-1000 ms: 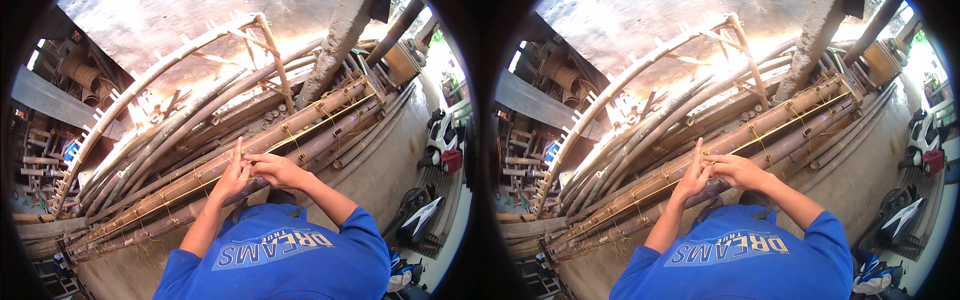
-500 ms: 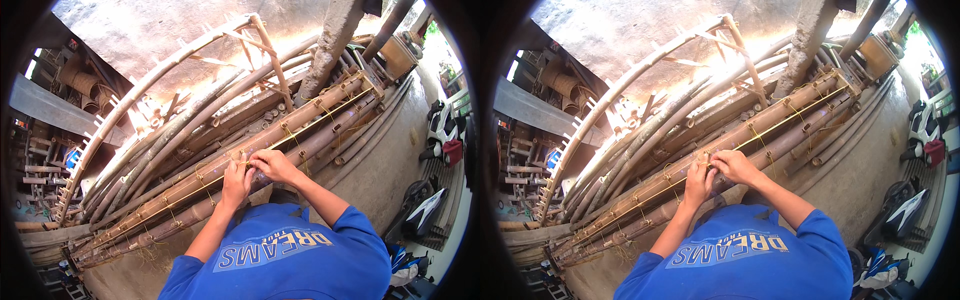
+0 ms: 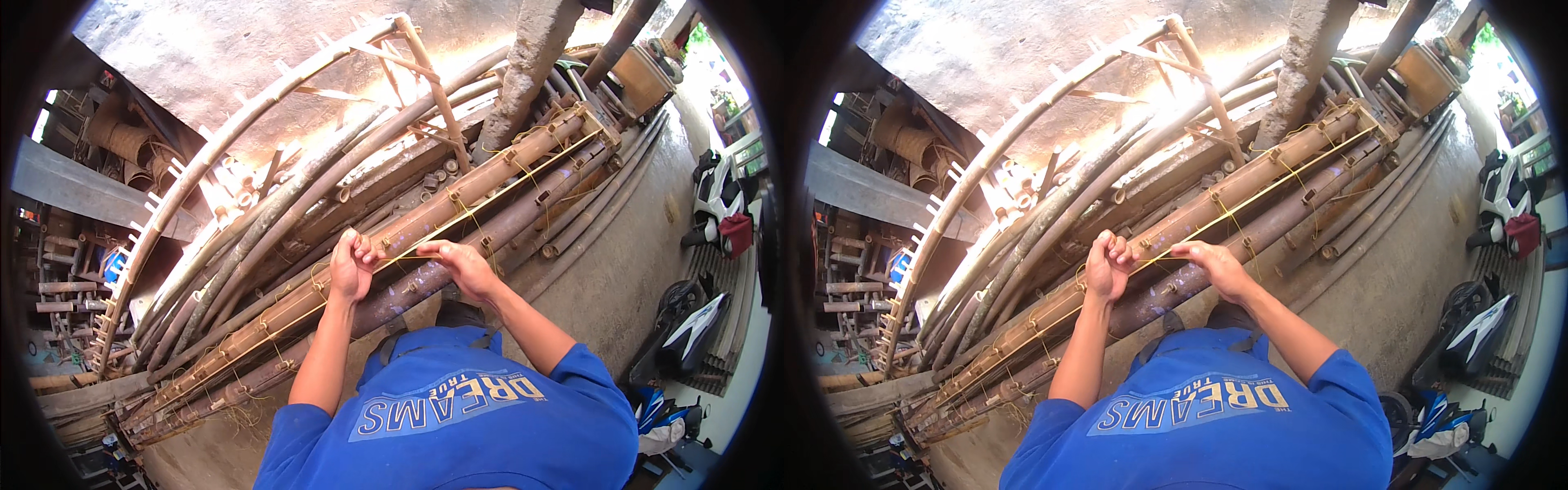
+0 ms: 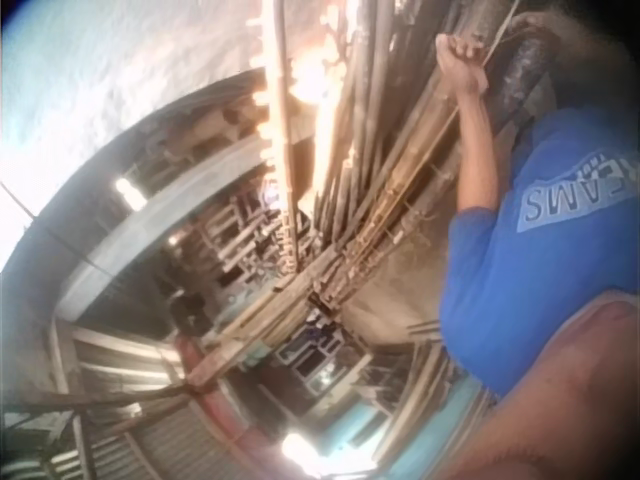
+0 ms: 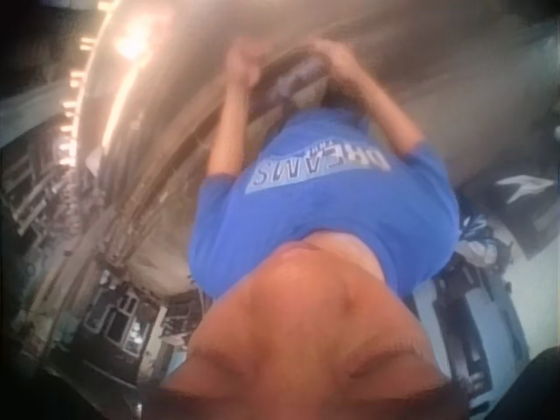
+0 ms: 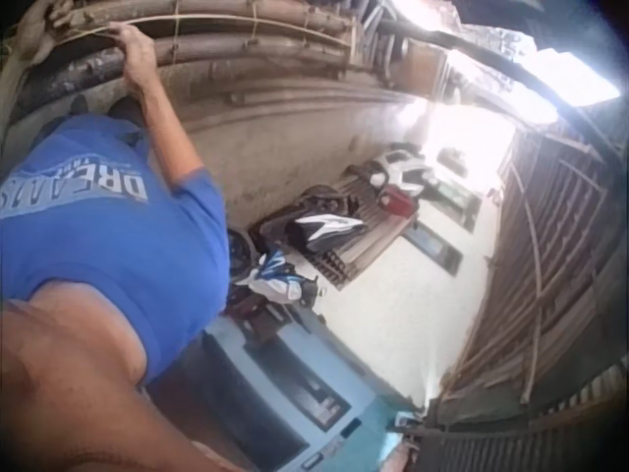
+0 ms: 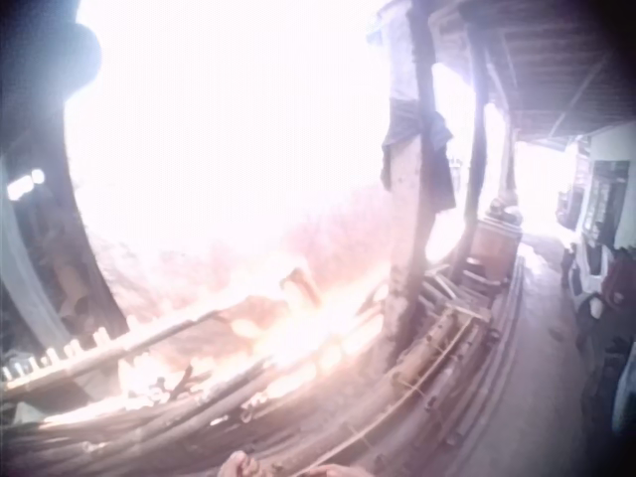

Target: The person selects a bamboo strip, sits on the floor, and uses a knife to shave and smooth its surface. After finishing, the person stands, wipes the knife with a cloth, and then ties a bundle of bamboo poles with a yellow string.

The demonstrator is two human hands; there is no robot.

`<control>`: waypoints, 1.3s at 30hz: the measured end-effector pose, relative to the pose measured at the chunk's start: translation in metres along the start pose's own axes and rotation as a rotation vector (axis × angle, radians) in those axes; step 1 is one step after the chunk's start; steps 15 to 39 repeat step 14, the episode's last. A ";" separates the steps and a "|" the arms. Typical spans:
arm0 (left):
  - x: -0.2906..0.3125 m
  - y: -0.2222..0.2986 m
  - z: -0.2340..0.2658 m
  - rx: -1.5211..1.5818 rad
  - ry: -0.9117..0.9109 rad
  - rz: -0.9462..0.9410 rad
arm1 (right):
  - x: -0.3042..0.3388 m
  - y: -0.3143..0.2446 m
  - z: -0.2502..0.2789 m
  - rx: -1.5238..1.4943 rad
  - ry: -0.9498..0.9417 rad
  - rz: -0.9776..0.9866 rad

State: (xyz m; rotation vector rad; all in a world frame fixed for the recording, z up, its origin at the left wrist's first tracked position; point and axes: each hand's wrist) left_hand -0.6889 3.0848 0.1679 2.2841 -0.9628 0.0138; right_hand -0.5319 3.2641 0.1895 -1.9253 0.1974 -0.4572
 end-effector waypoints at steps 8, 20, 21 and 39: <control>-0.032 -0.004 0.033 -0.460 0.189 -0.127 | -0.035 0.033 0.058 1.207 -0.392 0.524; -0.010 -0.008 0.024 -1.138 -0.256 -0.367 | -0.042 -0.020 0.030 0.888 -0.153 0.617; -0.010 -0.008 0.024 -1.138 -0.256 -0.367 | -0.042 -0.020 0.030 0.888 -0.153 0.617; -0.010 -0.008 0.024 -1.138 -0.256 -0.367 | -0.042 -0.020 0.030 0.888 -0.153 0.617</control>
Point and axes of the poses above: each hand's wrist, its own x-axis away from the middle knuckle, its own z-axis out of the back of the hand, y = z × x, and after that the axes turned 6 degrees about x, right-handed
